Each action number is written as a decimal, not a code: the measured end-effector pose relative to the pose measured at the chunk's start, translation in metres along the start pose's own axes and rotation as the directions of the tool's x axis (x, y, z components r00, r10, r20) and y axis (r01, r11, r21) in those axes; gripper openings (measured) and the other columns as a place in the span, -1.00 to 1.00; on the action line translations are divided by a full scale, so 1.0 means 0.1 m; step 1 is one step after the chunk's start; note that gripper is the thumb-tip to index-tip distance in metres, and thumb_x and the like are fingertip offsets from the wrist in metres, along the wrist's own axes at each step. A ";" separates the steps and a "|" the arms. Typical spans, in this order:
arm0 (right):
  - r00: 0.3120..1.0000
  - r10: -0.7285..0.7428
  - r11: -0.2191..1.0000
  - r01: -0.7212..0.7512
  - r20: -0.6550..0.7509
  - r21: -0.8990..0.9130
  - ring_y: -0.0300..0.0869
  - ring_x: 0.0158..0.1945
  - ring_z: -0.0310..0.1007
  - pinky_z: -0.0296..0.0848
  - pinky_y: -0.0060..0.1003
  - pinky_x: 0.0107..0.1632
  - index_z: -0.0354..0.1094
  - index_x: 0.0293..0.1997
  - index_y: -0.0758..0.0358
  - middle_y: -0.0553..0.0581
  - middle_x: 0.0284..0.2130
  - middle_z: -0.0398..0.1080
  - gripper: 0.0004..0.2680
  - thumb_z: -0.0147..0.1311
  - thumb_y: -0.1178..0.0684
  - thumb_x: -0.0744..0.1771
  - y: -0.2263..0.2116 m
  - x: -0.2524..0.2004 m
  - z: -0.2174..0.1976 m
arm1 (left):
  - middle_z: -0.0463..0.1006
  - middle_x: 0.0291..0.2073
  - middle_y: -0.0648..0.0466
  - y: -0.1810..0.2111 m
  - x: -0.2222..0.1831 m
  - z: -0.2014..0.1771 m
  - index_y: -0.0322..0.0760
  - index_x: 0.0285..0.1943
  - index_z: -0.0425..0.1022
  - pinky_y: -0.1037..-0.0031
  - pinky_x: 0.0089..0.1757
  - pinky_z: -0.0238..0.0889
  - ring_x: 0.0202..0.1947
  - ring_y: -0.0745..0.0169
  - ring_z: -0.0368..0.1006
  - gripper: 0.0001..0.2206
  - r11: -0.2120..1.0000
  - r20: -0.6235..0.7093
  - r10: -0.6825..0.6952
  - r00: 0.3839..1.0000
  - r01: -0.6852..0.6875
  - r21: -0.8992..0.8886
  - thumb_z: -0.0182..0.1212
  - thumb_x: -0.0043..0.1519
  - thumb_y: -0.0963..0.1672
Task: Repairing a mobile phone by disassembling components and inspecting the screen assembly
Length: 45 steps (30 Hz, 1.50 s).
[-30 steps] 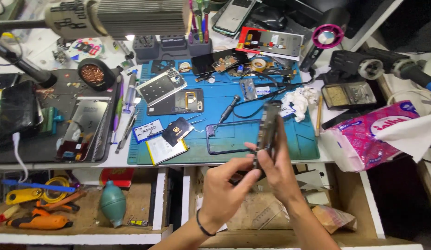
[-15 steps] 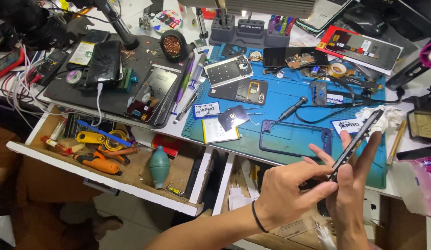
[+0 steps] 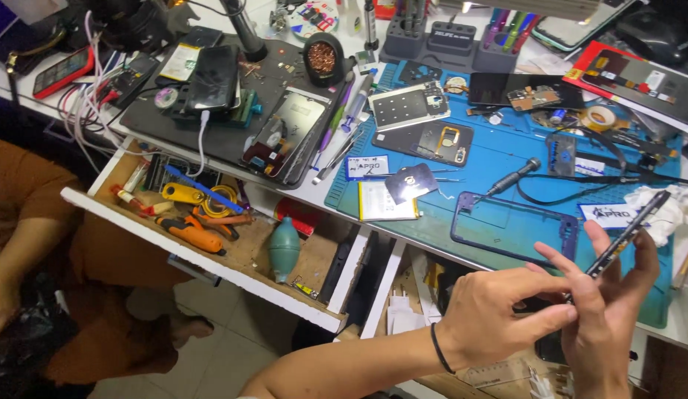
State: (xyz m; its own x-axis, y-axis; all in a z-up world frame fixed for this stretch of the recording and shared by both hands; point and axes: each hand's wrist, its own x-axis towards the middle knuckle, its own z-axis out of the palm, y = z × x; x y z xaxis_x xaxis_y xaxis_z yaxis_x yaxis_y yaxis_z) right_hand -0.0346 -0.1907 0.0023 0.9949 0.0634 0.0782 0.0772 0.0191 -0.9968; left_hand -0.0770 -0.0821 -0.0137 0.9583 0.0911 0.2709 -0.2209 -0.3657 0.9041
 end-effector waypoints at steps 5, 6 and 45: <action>0.996 -0.052 0.998 0.054 0.067 -0.034 0.54 -0.01 0.30 0.29 0.27 0.04 -0.34 0.55 -0.09 0.60 0.36 0.02 -0.52 -0.31 0.11 0.40 0.25 0.03 -0.15 | 0.67 0.02 0.21 -0.01 -0.02 -0.01 0.17 0.22 0.48 0.34 -0.11 0.43 0.00 0.19 0.65 -0.68 0.999 0.059 -0.032 0.998 0.030 0.035 0.01 0.34 0.09; 0.998 -0.031 0.998 0.034 0.062 -0.046 0.53 -0.02 0.28 0.27 0.22 0.03 -0.36 0.63 -0.09 0.62 0.33 0.03 -0.47 -0.34 0.11 0.40 0.24 0.03 -0.15 | 0.67 -0.02 0.19 0.00 -0.02 -0.01 0.25 0.25 0.44 0.31 -0.12 0.44 -0.03 0.15 0.65 -0.63 0.995 0.099 -0.081 0.992 0.075 0.064 -0.05 0.31 0.14; 0.857 -0.195 0.026 -0.482 0.478 0.876 0.43 0.18 0.30 0.27 0.46 0.26 -0.25 0.61 0.12 0.55 0.38 -0.05 -0.37 0.12 -0.14 0.40 0.43 0.14 -0.56 | 0.89 -0.20 0.79 -3.66 -0.88 -5.39 0.76 0.12 0.59 0.87 0.04 0.43 -0.11 0.85 0.78 -0.36 0.134 0.051 -0.781 0.623 0.087 0.987 0.56 -0.16 -0.04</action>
State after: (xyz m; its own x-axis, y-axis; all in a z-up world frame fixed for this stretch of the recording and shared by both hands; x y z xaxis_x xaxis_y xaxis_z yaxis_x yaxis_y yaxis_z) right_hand -0.0134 -0.2448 -0.0404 0.8062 0.5271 0.2685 -0.5344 0.8436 -0.0515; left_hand -0.1780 0.5433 -0.1903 0.7785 0.2951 -0.5540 0.2328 -0.9554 -0.1819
